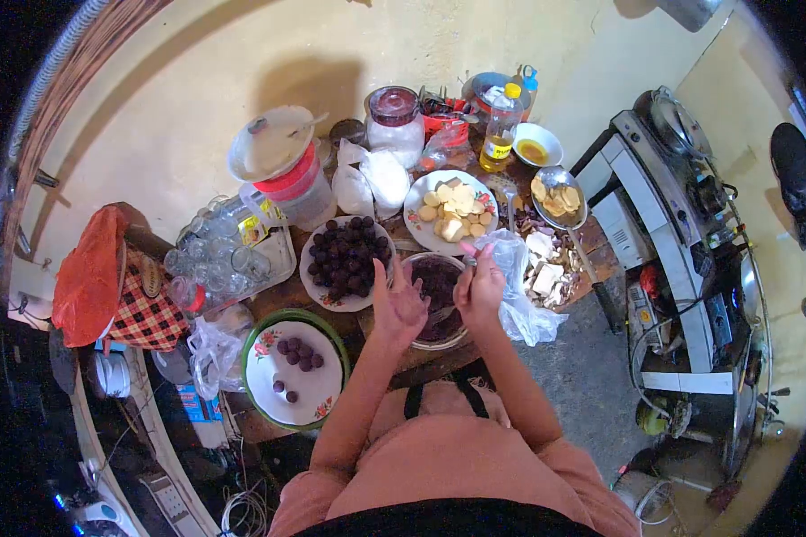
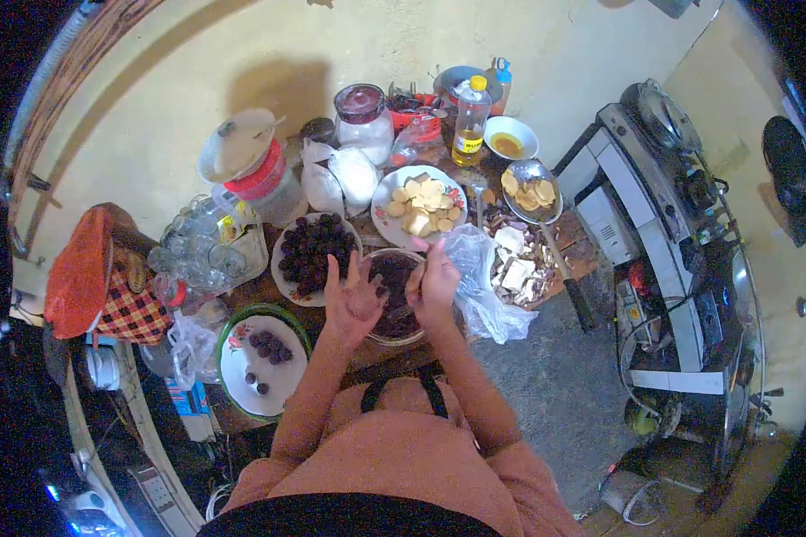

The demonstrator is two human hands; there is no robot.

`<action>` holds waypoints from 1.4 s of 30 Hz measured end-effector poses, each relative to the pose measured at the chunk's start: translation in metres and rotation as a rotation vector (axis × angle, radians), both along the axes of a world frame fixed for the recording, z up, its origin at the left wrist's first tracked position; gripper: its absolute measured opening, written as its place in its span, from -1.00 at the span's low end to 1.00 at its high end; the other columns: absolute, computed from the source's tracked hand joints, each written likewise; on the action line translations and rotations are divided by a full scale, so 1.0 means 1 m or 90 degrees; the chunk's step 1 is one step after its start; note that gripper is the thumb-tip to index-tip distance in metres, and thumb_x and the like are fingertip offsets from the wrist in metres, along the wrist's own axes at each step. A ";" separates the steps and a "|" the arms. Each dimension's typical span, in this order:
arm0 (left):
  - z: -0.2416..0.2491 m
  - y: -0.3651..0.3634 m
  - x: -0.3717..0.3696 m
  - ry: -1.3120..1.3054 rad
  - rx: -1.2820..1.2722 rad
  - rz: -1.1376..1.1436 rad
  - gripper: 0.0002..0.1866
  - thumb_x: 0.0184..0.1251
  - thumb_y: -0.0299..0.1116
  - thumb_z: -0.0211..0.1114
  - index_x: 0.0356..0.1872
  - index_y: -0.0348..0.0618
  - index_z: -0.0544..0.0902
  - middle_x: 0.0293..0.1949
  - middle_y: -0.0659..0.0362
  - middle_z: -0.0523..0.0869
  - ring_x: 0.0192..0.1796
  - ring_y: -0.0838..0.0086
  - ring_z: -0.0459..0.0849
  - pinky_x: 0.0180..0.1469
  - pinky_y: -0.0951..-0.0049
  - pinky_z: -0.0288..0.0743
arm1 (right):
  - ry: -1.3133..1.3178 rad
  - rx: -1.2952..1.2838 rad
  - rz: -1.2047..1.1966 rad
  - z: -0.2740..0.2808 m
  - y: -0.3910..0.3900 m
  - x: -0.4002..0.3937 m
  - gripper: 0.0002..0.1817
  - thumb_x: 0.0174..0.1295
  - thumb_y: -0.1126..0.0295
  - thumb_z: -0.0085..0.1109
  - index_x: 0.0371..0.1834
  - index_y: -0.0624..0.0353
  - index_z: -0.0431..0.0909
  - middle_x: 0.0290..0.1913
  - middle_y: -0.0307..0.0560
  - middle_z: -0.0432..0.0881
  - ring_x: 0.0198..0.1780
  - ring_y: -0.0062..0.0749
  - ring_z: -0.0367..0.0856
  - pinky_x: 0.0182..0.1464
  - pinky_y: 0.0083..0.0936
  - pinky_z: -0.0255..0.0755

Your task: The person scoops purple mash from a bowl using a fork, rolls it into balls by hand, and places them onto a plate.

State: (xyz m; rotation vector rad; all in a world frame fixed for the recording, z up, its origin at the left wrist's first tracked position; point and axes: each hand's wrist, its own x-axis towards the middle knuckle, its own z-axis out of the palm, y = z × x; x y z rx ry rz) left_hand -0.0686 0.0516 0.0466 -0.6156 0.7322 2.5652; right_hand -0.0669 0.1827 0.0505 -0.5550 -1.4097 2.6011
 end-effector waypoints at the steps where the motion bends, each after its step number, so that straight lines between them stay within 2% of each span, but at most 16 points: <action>1: -0.003 0.001 -0.002 0.015 -0.025 -0.019 -0.22 0.13 0.36 -0.11 0.30 0.16 0.13 0.30 0.36 0.15 0.28 0.40 0.17 0.32 0.12 -0.24 | 0.006 -0.061 0.022 0.000 0.005 -0.001 -0.52 0.35 0.08 -0.24 -0.15 0.33 0.50 -0.81 -0.16 0.40 -0.85 -0.54 0.29 -0.75 -0.59 0.25; 2: -0.007 0.002 -0.003 0.031 -0.050 -0.036 -0.23 0.14 0.33 -0.11 0.31 0.14 0.13 0.31 0.34 0.13 0.27 0.38 0.18 0.32 0.12 -0.20 | 0.012 -0.123 0.044 0.000 0.008 -0.002 -0.52 0.35 0.08 -0.23 -0.15 0.34 0.49 -0.83 -0.18 0.37 -0.86 -0.55 0.27 -0.76 -0.59 0.22; 5: -0.025 0.007 -0.008 0.066 -0.014 -0.092 -0.19 0.13 0.32 -0.10 0.32 0.06 0.09 0.34 0.28 0.10 0.34 0.29 0.07 0.34 0.15 -0.19 | 0.000 0.238 0.035 0.007 0.004 0.004 -0.50 0.37 0.10 -0.32 -0.15 0.35 0.50 -0.69 -0.14 0.49 -0.72 -0.46 0.42 -0.65 -0.59 0.31; 6: -0.029 0.009 -0.008 0.075 0.016 -0.111 -0.16 0.12 0.33 -0.10 0.33 0.03 0.07 0.34 0.25 0.10 0.37 0.25 0.01 0.35 0.16 -0.20 | 0.103 0.414 0.039 0.002 -0.001 0.007 -0.49 0.38 0.11 -0.35 -0.10 0.35 0.47 -0.55 -0.09 0.52 -0.56 -0.43 0.47 -0.51 -0.53 0.34; 8: -0.020 0.012 -0.006 0.024 0.084 -0.149 -0.22 0.17 0.29 -0.11 0.29 -0.03 0.14 0.26 0.17 0.26 0.25 0.21 0.23 0.27 0.14 0.03 | 0.315 0.761 0.044 -0.011 -0.013 0.010 -0.47 0.38 0.11 -0.42 -0.02 0.36 0.42 -0.26 0.02 0.58 -0.25 -0.37 0.56 -0.23 -0.40 0.41; 9: -0.016 0.013 -0.005 -0.002 0.118 -0.168 -0.25 0.19 0.26 -0.11 0.26 -0.06 0.18 0.21 0.13 0.33 0.19 0.18 0.34 0.23 0.13 0.15 | 0.362 0.834 0.199 -0.010 -0.016 0.007 -0.44 0.35 0.10 -0.43 0.17 0.37 0.24 0.22 0.15 0.27 0.25 -0.24 0.24 0.24 -0.29 0.06; 12: -0.041 0.033 -0.005 0.176 0.200 -0.072 -0.39 0.27 0.15 -0.09 0.16 -0.09 0.33 0.04 0.05 0.50 0.02 0.19 0.50 0.09 0.19 0.35 | 0.427 0.740 0.188 -0.012 -0.031 0.020 -0.31 0.29 -0.12 -0.48 0.27 0.23 0.11 0.31 0.21 0.09 0.34 -0.16 0.08 0.32 -0.25 -0.11; 13: -0.039 0.032 -0.006 0.145 0.180 -0.091 -0.49 0.31 0.05 -0.04 0.07 -0.13 0.40 -0.01 0.06 0.54 0.01 0.30 0.52 0.07 0.36 0.40 | 0.440 0.675 0.169 -0.011 -0.031 0.020 -0.29 0.28 -0.14 -0.49 0.30 0.21 0.06 0.33 0.21 0.04 0.36 -0.14 0.02 0.34 -0.23 -0.18; 17: -0.026 0.028 -0.008 -0.015 0.105 -0.096 -0.54 0.33 0.00 -0.03 0.01 -0.16 0.45 0.01 0.11 0.54 0.02 0.43 0.52 0.00 0.47 0.45 | 0.459 0.315 0.053 0.015 -0.014 0.014 -0.27 0.30 -0.09 -0.48 0.37 0.24 -0.14 0.40 0.19 -0.16 0.43 -0.08 -0.24 0.36 -0.11 -0.50; 21: -0.002 0.025 0.000 0.039 0.056 -0.194 -0.53 0.39 -0.01 -0.16 0.20 -0.02 0.32 0.12 0.20 0.47 0.11 0.42 0.46 0.10 0.41 0.37 | 0.297 0.924 0.167 0.043 -0.001 0.004 -0.37 0.17 0.31 -0.25 0.34 0.23 -0.04 0.39 0.18 -0.11 0.42 0.01 -0.20 0.30 0.18 -0.45; 25: -0.015 0.038 0.002 0.202 0.230 -0.023 -0.43 0.36 0.11 -0.24 0.30 0.06 0.17 0.23 0.23 0.34 0.22 0.38 0.34 0.20 0.29 0.26 | 0.328 1.023 0.202 0.023 -0.029 0.009 -0.35 0.15 0.24 -0.17 0.34 0.17 -0.01 0.38 0.11 -0.07 0.40 0.00 -0.12 0.20 0.38 -0.44; 30: 0.001 0.030 0.015 0.136 0.183 -0.154 -0.26 0.20 0.33 -0.24 0.32 0.14 0.12 0.31 0.24 0.20 0.31 0.28 0.20 0.27 0.16 0.12 | 0.270 1.109 0.216 0.013 -0.015 0.006 -0.25 0.07 0.08 -0.01 0.31 0.16 0.04 0.38 0.09 -0.06 0.39 -0.02 -0.06 0.18 0.41 -0.43; 35: -0.036 0.037 -0.002 0.164 0.214 -0.043 -0.30 0.24 0.25 -0.24 0.34 0.16 0.04 0.34 0.26 0.13 0.35 0.32 0.13 0.33 0.19 0.01 | 0.386 1.174 0.274 0.014 -0.025 0.008 -0.24 0.07 0.08 0.02 0.33 0.15 0.02 0.38 0.04 -0.05 0.40 -0.10 -0.08 0.20 0.39 -0.39; 38: -0.007 0.026 -0.001 0.196 0.323 -0.230 -0.31 0.26 0.21 -0.18 0.34 0.12 0.06 0.32 0.21 0.17 0.33 0.33 0.15 0.34 0.19 -0.01 | 0.265 1.136 0.252 0.014 -0.014 -0.006 -0.24 0.07 0.07 -0.04 0.34 0.10 0.00 0.41 0.02 -0.10 0.41 -0.09 -0.13 0.20 0.37 -0.46; 40: -0.037 0.044 -0.008 0.366 0.600 -0.253 -0.28 0.23 0.26 -0.17 0.33 0.09 0.07 0.31 0.18 0.18 0.33 0.32 0.15 0.34 0.16 -0.02 | 0.300 1.144 0.162 0.010 -0.030 -0.011 -0.20 0.03 0.02 0.04 0.35 0.06 0.02 0.41 -0.01 -0.09 0.38 -0.17 -0.02 0.19 0.38 -0.37; 42: -0.048 0.042 -0.006 0.373 0.556 -0.182 -0.25 0.20 0.30 -0.18 0.33 0.10 0.08 0.30 0.18 0.19 0.33 0.31 0.16 0.34 0.14 0.00 | 0.328 1.215 0.288 0.002 -0.037 0.001 -0.17 0.00 0.03 0.06 0.35 0.07 0.01 0.41 0.01 -0.09 0.40 -0.17 -0.06 0.20 0.38 -0.42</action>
